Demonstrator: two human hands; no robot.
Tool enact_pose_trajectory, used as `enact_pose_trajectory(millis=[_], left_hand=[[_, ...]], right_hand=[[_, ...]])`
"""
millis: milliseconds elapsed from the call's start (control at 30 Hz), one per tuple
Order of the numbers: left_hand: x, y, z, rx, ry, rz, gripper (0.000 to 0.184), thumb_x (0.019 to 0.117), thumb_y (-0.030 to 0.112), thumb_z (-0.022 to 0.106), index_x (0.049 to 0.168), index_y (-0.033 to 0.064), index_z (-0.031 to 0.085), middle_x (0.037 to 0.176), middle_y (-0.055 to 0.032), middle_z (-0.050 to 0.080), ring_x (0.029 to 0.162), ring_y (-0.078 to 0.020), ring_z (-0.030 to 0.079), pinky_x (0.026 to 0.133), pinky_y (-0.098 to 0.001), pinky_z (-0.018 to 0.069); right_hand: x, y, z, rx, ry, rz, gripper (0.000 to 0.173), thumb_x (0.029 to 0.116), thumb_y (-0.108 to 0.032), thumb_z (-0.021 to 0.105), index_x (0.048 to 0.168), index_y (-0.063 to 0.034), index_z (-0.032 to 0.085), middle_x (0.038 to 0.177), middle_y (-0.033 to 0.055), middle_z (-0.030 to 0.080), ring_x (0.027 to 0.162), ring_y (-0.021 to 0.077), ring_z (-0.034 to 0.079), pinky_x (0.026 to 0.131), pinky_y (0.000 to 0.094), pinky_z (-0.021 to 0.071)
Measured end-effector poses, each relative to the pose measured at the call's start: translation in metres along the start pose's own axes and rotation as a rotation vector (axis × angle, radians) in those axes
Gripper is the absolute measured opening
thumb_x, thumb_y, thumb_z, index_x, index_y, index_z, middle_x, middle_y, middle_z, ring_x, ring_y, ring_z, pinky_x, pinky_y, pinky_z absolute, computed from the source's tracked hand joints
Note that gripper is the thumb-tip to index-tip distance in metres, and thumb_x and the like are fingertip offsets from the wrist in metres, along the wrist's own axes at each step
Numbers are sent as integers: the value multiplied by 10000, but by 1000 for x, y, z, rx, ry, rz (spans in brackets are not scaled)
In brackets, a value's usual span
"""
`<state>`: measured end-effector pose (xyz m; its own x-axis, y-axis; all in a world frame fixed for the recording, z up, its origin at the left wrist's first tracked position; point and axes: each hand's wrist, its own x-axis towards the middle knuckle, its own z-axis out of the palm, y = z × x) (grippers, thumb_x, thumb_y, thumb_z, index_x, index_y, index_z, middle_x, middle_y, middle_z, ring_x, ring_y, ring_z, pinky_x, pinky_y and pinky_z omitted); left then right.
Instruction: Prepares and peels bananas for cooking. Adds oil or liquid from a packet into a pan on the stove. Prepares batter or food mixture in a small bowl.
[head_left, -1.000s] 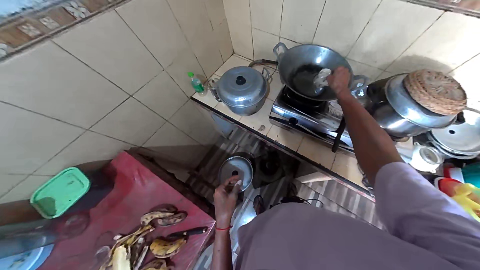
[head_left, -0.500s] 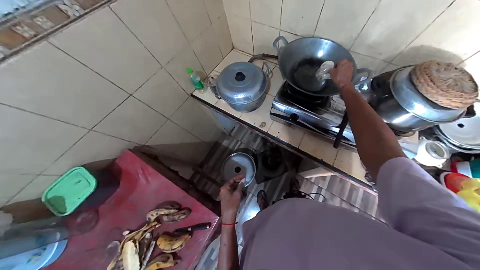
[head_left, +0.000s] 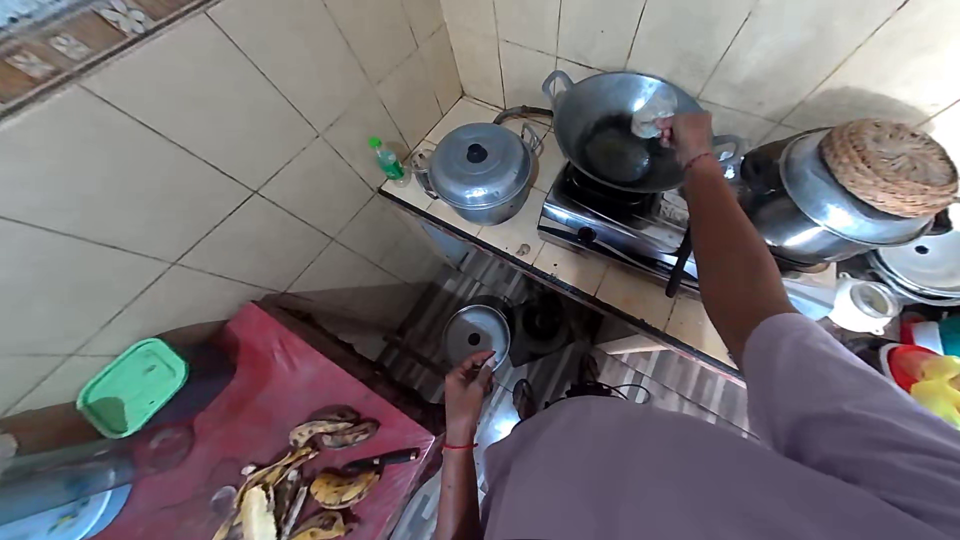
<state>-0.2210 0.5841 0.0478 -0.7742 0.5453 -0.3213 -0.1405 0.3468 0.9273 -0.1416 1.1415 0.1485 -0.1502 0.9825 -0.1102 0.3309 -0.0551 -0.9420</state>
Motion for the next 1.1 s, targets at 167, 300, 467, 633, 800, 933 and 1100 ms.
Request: enact_pose_trajectory(millis=[167, 300, 467, 633, 800, 933, 1100], left_hand=[[-2, 0, 2, 2, -6, -38, 144, 968, 7, 627, 1079, -30, 711, 816, -42, 699, 596, -55, 602, 562, -208, 519], [-3, 0, 3, -6, -2, -62, 141, 972, 11, 624, 1078, -32, 706, 841, -43, 706, 633, -51, 619, 593, -208, 533], [-1, -2, 4, -1, -9, -74, 147, 971, 14, 636, 1091, -34, 706, 871, -61, 713, 652, -64, 637, 611, -221, 551], [-3, 2, 3, -8, -22, -85, 142, 972, 8, 631, 1086, -37, 701, 872, -58, 707, 657, -60, 632, 617, -221, 550], [-3, -2, -3, 9, -40, -93, 148, 976, 9, 627, 1094, -42, 701, 885, -73, 710, 666, -73, 639, 630, -231, 557], [-2, -14, -9, 23, -73, -82, 157, 978, 24, 630, 1104, -34, 705, 871, -64, 716, 657, -67, 638, 616, -229, 551], [-7, -12, -18, 79, -169, -83, 186, 984, 48, 626, 1140, -28, 692, 931, -59, 708, 706, -49, 633, 669, -226, 547]], right_hand=[[6, 9, 4, -445, -71, -49, 407, 976, -171, 632, 1268, 109, 591, 1217, 273, 659, 1048, 367, 692, 927, 531, 556], [7, 6, 2, -392, 13, -153, 338, 970, -178, 633, 1195, 73, 658, 1155, 241, 692, 1002, 332, 710, 909, 504, 572], [5, 8, 2, -645, -66, -293, 326, 961, -158, 635, 1181, 77, 684, 1250, 328, 642, 1212, 486, 605, 1027, 647, 461], [-3, 13, 5, -744, -75, -273, 322, 986, -161, 597, 1210, 53, 682, 1287, 322, 635, 1251, 507, 581, 1031, 683, 440], [-16, 25, 3, -705, 14, -418, 317, 1025, -123, 514, 1254, 2, 694, 1263, 298, 665, 1218, 490, 618, 1032, 653, 456], [-26, 26, -7, -567, 64, -681, 307, 1027, -86, 509, 1245, 12, 702, 1250, 274, 669, 1196, 412, 643, 1076, 519, 478], [-89, 16, -22, -490, 88, -908, 295, 1034, -132, 511, 1191, 15, 713, 1205, 261, 666, 1111, 355, 661, 1000, 448, 524]])
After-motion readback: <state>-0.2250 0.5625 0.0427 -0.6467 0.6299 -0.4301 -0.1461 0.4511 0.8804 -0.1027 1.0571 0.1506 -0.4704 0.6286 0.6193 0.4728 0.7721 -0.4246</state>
